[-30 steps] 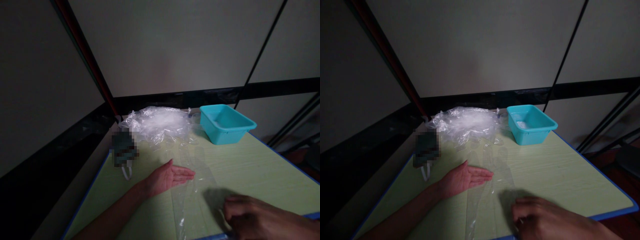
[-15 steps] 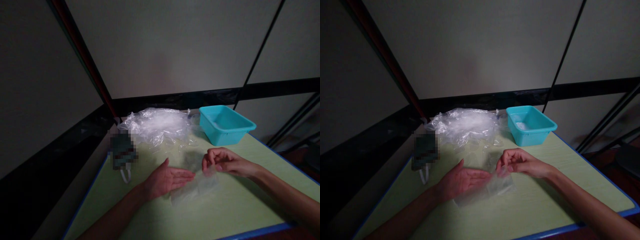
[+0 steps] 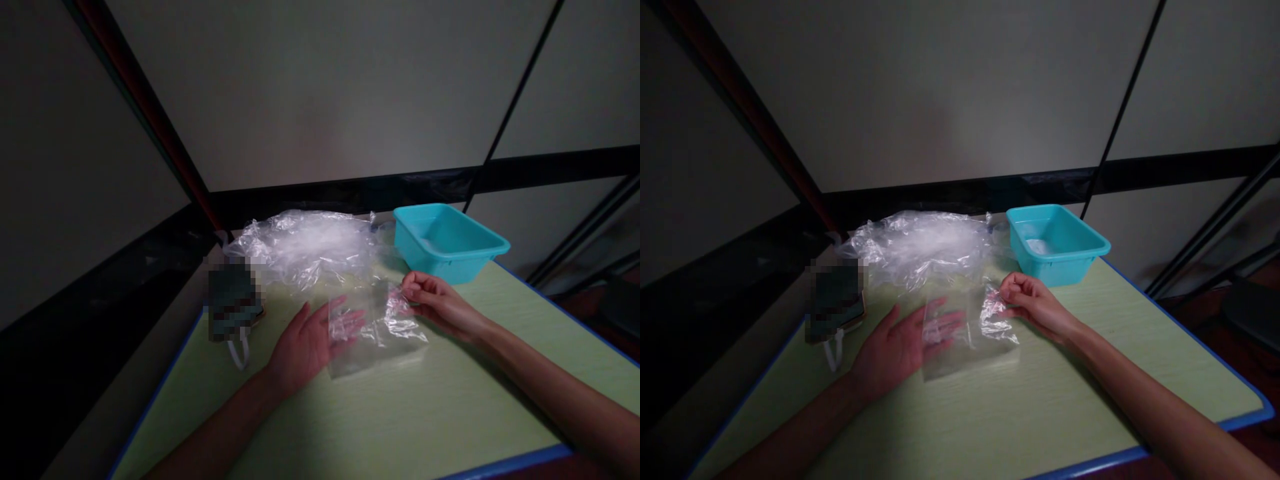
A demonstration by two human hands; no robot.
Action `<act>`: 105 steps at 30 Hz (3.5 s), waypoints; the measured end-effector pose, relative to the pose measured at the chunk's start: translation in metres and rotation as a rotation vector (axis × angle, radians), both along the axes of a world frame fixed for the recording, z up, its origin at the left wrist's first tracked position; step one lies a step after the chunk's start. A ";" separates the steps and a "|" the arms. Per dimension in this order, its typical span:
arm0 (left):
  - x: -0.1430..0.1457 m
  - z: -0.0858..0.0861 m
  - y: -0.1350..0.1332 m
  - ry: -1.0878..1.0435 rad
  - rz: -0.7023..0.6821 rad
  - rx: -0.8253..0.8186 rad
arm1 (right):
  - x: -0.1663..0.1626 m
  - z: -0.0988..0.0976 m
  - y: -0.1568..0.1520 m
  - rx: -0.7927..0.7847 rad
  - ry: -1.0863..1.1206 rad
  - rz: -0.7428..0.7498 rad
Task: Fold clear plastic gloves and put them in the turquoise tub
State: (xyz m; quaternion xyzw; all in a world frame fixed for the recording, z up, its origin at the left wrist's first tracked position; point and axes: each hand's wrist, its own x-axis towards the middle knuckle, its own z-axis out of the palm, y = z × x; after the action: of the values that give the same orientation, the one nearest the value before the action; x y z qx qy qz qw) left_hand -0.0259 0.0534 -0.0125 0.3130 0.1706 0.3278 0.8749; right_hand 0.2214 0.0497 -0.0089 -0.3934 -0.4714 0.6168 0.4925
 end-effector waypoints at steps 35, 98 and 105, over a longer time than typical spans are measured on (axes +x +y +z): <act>-0.003 -0.004 -0.018 1.054 0.144 1.542 | -0.008 -0.008 -0.026 0.838 -1.154 0.145; -0.003 -0.007 -0.021 1.088 0.268 1.911 | 0.007 0.011 -0.043 1.000 -1.448 0.401; -0.002 -0.006 -0.021 1.096 0.269 1.894 | 0.006 0.011 -0.043 1.024 -1.515 0.396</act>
State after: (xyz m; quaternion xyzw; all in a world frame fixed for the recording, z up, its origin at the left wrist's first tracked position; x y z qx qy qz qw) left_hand -0.0276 0.0327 -0.0187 0.9388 0.2480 0.2352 0.0440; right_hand 0.2275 0.0066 0.0017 -0.3383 -0.9394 -0.0140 0.0531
